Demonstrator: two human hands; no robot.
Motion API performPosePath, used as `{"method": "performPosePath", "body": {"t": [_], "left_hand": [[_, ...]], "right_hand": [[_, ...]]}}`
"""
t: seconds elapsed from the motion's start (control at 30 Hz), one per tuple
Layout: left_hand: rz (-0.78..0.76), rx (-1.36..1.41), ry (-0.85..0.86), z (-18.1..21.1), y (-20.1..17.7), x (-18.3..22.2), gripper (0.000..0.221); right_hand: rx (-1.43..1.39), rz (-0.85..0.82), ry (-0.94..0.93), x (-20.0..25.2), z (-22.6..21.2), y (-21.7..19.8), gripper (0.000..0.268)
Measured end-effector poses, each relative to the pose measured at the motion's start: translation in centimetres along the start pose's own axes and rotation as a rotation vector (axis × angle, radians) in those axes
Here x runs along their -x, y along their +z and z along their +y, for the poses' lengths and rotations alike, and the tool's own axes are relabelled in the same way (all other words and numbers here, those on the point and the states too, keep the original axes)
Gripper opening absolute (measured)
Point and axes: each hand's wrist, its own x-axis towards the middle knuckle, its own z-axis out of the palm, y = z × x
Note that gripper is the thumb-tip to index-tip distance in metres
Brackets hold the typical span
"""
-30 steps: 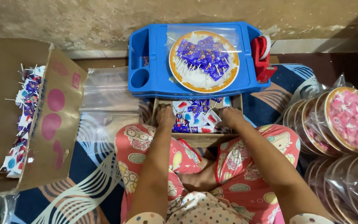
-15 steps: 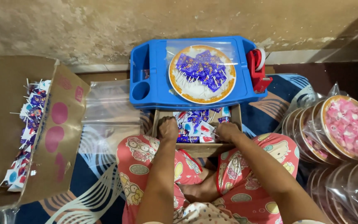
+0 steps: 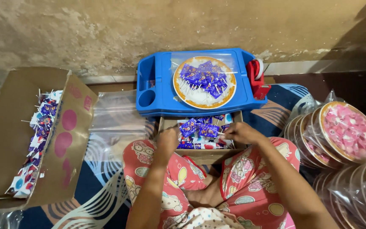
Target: A person sitting on the floor is arranging small blue packets onto a decorative plate inside a blue plastic tray, taking the packets from a nearby cardboard box.
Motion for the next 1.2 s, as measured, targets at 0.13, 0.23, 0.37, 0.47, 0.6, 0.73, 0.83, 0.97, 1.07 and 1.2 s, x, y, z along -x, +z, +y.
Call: {"method": "performPosePath", "body": {"t": [0.13,0.23,0.37,0.47,0.6,0.73,0.83,0.97,1.07,1.2], "left_hand": [[-0.103,0.000,0.041,1.8,-7.4,3.5,0.024],[-0.024,0.023,0.141,3.9,-11.4,4.1,0.026],[0.073,0.106,0.186,6.9,-12.6,2.8,0.025],[0.066,0.131,0.188,8.4,-13.1,2.6,0.026],[0.060,0.185,0.176,8.9,-12.1,1.3,0.025],[0.065,0.229,0.181,8.9,-10.6,0.0,0.021],[0.082,0.255,0.160,9.4,-10.3,-0.8,0.019],[0.099,0.332,0.144,11.0,-10.1,-1.4,0.025],[0.123,0.360,0.156,11.9,-8.3,-4.2,0.025],[0.175,0.336,0.139,13.0,-8.0,-7.7,0.026]], "right_hand": [[-0.210,0.130,-0.013,2.5,-3.9,-4.5,0.017],[-0.142,0.273,-0.028,-0.3,-0.8,-5.4,0.021],[-0.017,0.355,0.189,-5.2,0.7,-5.9,0.025],[0.049,0.375,0.318,-7.6,0.6,-5.9,0.028],[0.059,0.425,0.445,-9.8,1.6,-5.4,0.034],[0.151,0.439,0.467,-11.2,2.9,-5.8,0.036],[0.182,0.543,0.409,-11.1,1.7,-6.8,0.038],[0.171,0.611,0.350,-10.2,0.0,-7.1,0.041],[0.182,0.630,0.317,-10.0,-0.3,-6.9,0.042],[0.201,0.652,0.296,-10.2,-0.3,-6.9,0.040]]}}
